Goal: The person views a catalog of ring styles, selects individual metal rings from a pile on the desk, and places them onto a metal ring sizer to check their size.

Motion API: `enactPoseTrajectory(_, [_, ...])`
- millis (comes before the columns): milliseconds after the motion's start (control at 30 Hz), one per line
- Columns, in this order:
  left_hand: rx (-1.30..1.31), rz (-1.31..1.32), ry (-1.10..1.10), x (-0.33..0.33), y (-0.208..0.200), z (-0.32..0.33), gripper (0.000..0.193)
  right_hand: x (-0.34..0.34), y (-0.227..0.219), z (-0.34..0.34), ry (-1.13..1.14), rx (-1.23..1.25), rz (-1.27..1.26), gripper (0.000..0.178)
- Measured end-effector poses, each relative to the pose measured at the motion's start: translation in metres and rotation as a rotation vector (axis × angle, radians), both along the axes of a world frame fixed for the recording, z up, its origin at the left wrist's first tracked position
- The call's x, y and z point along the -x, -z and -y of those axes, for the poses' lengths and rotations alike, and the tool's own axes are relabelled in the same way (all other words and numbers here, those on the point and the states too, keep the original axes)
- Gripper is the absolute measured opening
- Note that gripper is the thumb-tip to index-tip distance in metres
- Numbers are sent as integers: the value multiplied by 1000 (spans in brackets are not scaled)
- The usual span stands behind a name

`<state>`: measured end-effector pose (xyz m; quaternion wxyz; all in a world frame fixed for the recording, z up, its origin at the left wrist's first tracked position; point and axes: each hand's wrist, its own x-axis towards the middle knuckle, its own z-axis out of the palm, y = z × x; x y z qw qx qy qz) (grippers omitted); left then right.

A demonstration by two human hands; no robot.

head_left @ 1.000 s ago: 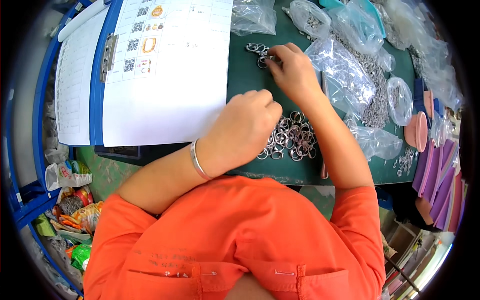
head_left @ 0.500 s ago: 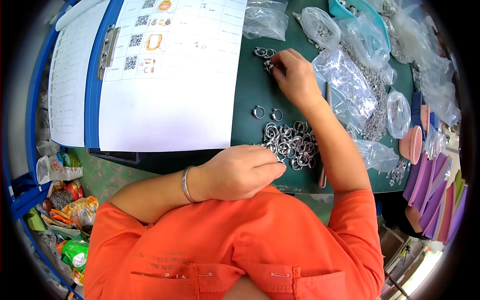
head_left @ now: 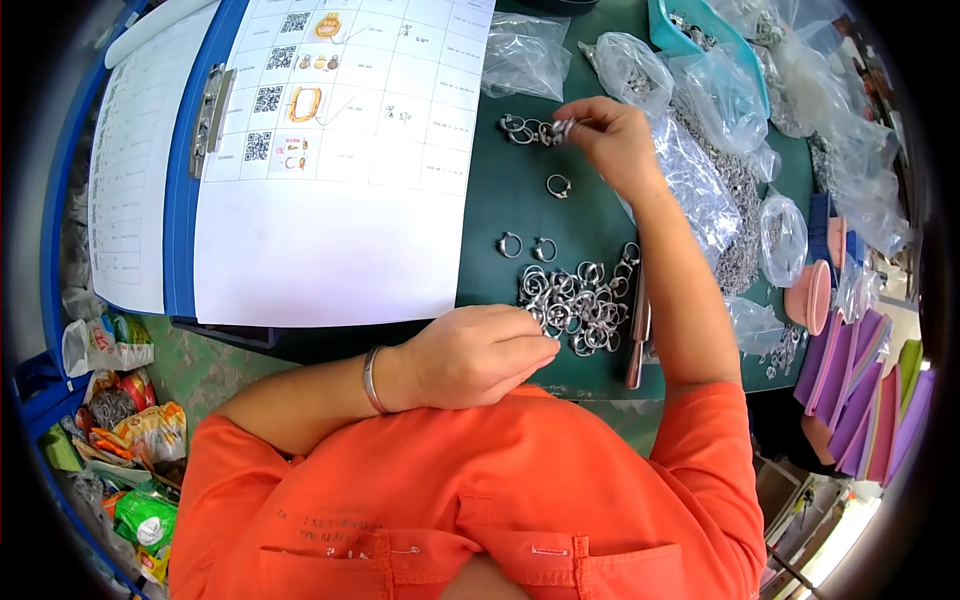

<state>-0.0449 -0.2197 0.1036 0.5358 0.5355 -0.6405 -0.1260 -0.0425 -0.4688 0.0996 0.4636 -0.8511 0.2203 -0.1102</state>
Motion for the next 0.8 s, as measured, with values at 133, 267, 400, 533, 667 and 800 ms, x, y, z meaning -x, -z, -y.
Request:
enactPoseTrajectory(133, [22, -21, -8, 1, -3, 2, 18, -6, 4, 19, 113, 171, 1, 20])
enactPoseTrajectory(267, [-3, -7, 36, 1, -4, 0, 18, -6, 8, 19, -23, 332, -93, 21])
enactPoseTrajectory(400, [16, 5, -4, 0, -4, 0, 18, -5, 6, 2, -203, 317, 15, 21])
enactPoseTrajectory(533, [-20, -10, 31, 0, -6, 1, 18, -6, 10, -9, -194, 305, -1, 18])
enactPoseTrajectory(667, [-27, -6, 36, -1, -5, 0, 17, -11, 14, -15, -246, 641, 240, 17])
enactPoseTrajectory(800, [-26, 6, 41, 0, -9, 2, 17, -12, 15, -14, -298, 692, 276, 14])
